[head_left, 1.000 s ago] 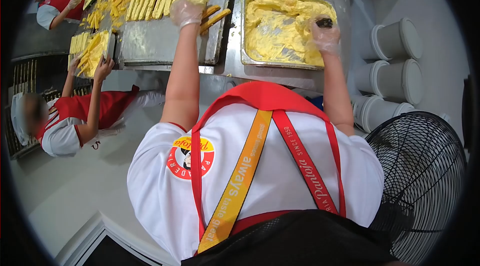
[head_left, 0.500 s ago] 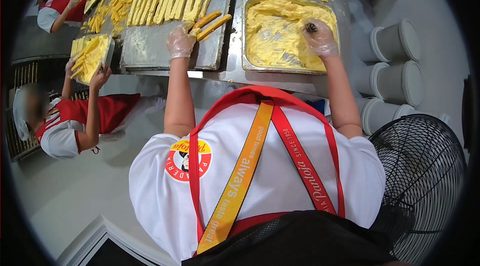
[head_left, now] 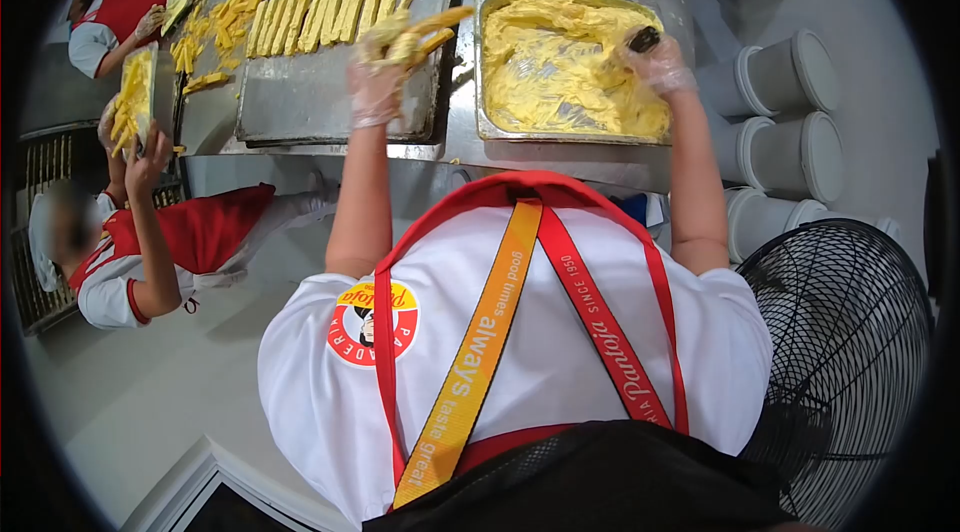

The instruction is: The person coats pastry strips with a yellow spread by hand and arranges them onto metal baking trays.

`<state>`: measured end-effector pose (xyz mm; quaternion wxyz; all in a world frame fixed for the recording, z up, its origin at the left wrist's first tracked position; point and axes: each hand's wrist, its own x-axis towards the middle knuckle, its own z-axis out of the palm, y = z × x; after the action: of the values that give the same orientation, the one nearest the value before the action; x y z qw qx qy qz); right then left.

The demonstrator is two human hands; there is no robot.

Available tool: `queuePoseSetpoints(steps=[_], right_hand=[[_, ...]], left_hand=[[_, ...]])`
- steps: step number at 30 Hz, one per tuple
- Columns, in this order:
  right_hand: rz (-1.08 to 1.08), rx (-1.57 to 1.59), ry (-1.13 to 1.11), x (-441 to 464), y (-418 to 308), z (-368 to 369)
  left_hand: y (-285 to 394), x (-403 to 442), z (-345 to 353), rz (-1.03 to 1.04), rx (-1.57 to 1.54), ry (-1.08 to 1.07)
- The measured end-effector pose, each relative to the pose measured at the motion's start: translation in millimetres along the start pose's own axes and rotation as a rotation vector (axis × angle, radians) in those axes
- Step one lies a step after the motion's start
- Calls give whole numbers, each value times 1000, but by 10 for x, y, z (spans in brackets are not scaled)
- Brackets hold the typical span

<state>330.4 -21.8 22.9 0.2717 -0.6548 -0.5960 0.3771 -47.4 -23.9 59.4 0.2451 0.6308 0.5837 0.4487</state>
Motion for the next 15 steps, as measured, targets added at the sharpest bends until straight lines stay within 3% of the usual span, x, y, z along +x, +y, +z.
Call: queuePoseSetpoints(steps=[1,2,3,4,7,8,11,13,15], right_hand=[[-8,-37,72,36,70,-2],[-17,-74,144,84,178,14],[-28,-113,218,123,228,4],[-202,-321,286,36,108,46],[-398,-77,14,-153,-18,29],[-174,-32,-100,-91,90,29],[82,-142,185,146,364,-73],[-15,-184,377,105,319,-110],[-175,-238,537,94,307,-38]], left_hand=[[54,14,143,-36,-45,-71],[180,17,308,-250,-250,-175],[283,-35,458,-150,-126,-134],[27,-13,631,-89,-110,-215],[-357,28,1097,-16,-16,-329],[-460,37,1219,15,36,-350],[-505,34,1389,122,186,-406],[-266,27,1416,-5,197,-410],[-97,-35,1407,155,201,-409]])
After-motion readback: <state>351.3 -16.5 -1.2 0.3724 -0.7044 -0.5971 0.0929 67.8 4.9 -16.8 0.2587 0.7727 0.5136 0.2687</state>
